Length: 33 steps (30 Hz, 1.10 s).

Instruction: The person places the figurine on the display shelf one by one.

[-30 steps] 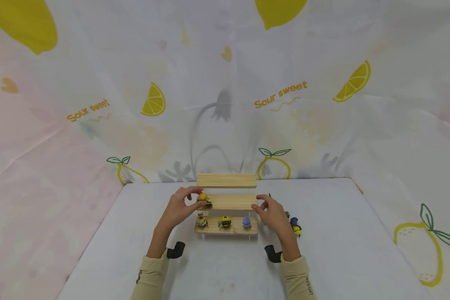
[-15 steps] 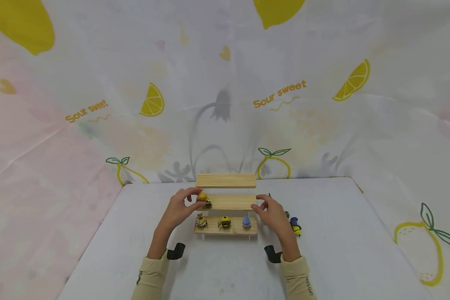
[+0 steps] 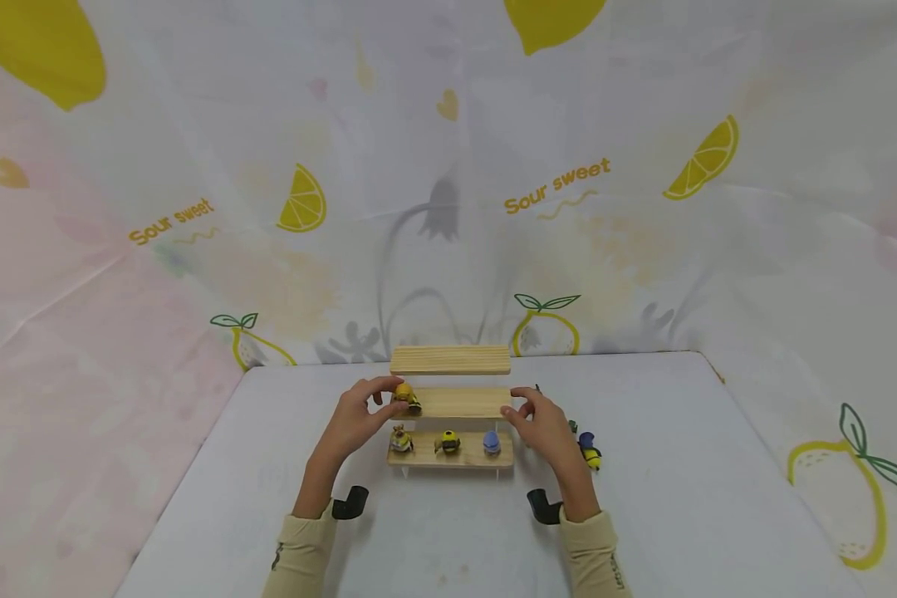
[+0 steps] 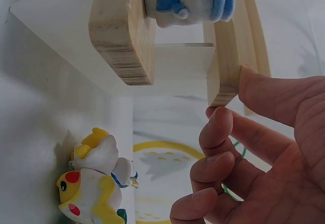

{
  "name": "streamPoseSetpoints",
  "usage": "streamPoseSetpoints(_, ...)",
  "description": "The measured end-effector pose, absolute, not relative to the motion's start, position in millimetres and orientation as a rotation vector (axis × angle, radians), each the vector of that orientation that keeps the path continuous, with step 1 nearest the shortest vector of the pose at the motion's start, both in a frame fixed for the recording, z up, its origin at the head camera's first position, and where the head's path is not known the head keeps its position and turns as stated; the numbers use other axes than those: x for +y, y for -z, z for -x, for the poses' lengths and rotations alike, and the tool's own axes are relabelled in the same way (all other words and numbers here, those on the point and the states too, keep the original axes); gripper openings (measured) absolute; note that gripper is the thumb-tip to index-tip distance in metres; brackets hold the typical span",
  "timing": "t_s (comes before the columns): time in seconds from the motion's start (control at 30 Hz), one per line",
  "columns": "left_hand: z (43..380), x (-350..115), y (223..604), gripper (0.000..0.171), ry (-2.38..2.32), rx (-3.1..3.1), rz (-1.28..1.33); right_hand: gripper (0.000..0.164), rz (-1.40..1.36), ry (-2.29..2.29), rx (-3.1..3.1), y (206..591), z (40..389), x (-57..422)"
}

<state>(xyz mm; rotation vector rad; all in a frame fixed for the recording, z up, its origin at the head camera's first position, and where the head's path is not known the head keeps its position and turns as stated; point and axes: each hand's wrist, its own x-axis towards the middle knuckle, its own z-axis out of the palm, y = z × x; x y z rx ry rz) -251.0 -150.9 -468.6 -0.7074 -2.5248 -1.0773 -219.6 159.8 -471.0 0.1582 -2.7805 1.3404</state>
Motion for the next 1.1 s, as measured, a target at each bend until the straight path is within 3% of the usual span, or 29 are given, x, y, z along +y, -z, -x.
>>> streamPoseSetpoints(0.77, 247.2, -153.3, 464.5, 0.046, 1.042, -2.509, 0.737, 0.044, -0.153, -1.328, -2.778, 469.9, 219.0, 158.4)
streamPoseSetpoints(1.1, 248.7, -152.0, 464.0, 0.036, 1.048, -2.494, 0.737, 0.044, -0.161, -1.333, -2.773, 469.2, 218.2, 158.2)
